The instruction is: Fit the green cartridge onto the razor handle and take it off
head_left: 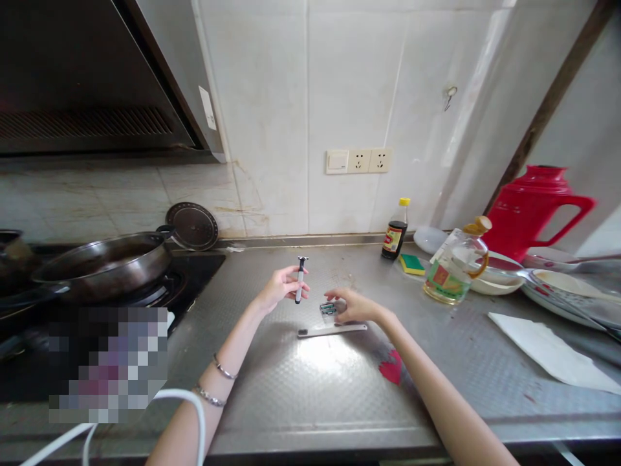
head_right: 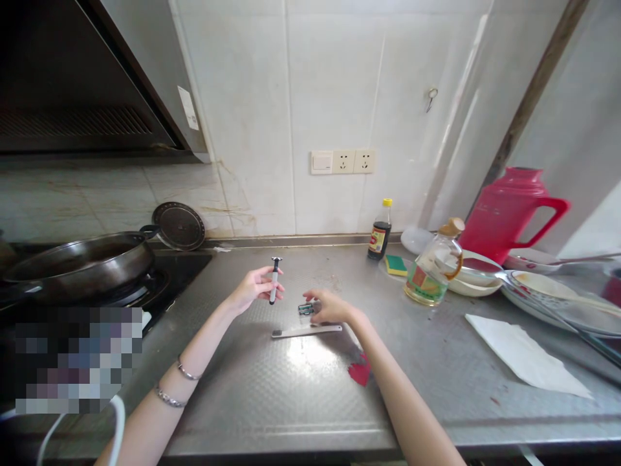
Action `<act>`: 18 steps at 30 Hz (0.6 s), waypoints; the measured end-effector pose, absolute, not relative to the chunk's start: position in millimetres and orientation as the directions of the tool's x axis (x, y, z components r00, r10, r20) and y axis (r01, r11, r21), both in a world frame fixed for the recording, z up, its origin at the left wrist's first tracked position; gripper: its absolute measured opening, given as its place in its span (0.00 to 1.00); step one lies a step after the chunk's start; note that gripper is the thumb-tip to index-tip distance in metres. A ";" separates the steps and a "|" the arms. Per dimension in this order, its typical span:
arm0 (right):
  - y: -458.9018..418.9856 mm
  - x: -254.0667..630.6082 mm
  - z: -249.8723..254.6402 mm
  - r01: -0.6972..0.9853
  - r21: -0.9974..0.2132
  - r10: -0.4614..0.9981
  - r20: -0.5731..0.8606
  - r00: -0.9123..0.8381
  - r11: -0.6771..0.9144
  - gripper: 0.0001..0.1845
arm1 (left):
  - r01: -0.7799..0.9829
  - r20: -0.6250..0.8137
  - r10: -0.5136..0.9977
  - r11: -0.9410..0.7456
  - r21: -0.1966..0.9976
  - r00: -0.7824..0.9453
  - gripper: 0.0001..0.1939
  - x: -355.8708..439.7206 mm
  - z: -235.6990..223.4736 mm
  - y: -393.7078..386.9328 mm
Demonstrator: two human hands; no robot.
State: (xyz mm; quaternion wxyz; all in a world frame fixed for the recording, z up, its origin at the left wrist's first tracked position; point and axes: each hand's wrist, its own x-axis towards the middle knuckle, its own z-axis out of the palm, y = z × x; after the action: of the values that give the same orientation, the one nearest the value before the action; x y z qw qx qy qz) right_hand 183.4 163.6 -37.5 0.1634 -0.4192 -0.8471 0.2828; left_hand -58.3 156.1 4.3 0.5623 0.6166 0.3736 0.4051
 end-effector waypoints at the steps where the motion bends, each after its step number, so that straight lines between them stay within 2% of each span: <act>1: 163.8 183.0 -38.8 0.622 -0.609 0.803 0.040 -0.595 0.492 0.35 | 0.008 0.078 0.916 -0.088 0.996 0.394 0.22 -57.8 3.4 156.4; 11: 165.7 183.9 -44.7 0.635 -0.579 0.814 0.090 -0.574 0.511 0.35 | 0.007 0.072 0.908 -0.082 0.997 0.413 0.22 -53.7 -0.9 156.4; 12: 165.5 184.2 -43.4 0.625 -0.574 0.807 0.113 -0.580 0.529 0.32 | 0.006 0.073 0.907 -0.083 0.997 0.415 0.22 -53.4 -0.9 156.2; 15: 165.2 183.8 -38.6 0.601 -0.547 0.789 0.205 -0.580 0.583 0.14 | 0.007 0.072 0.905 -0.083 0.997 0.419 0.23 -52.7 -0.6 155.5; 18: 164.6 181.3 -35.9 0.623 -0.503 0.790 0.247 -0.561 0.600 0.09 | 0.020 0.071 0.907 -0.087 0.996 0.415 0.22 -52.3 0.2 154.7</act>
State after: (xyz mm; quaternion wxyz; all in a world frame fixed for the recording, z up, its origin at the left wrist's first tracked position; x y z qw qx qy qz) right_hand 181.3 164.6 -35.9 0.2289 -0.4085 -0.8645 0.1825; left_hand -52.3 154.7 0.2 0.5643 0.6238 0.3716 0.3928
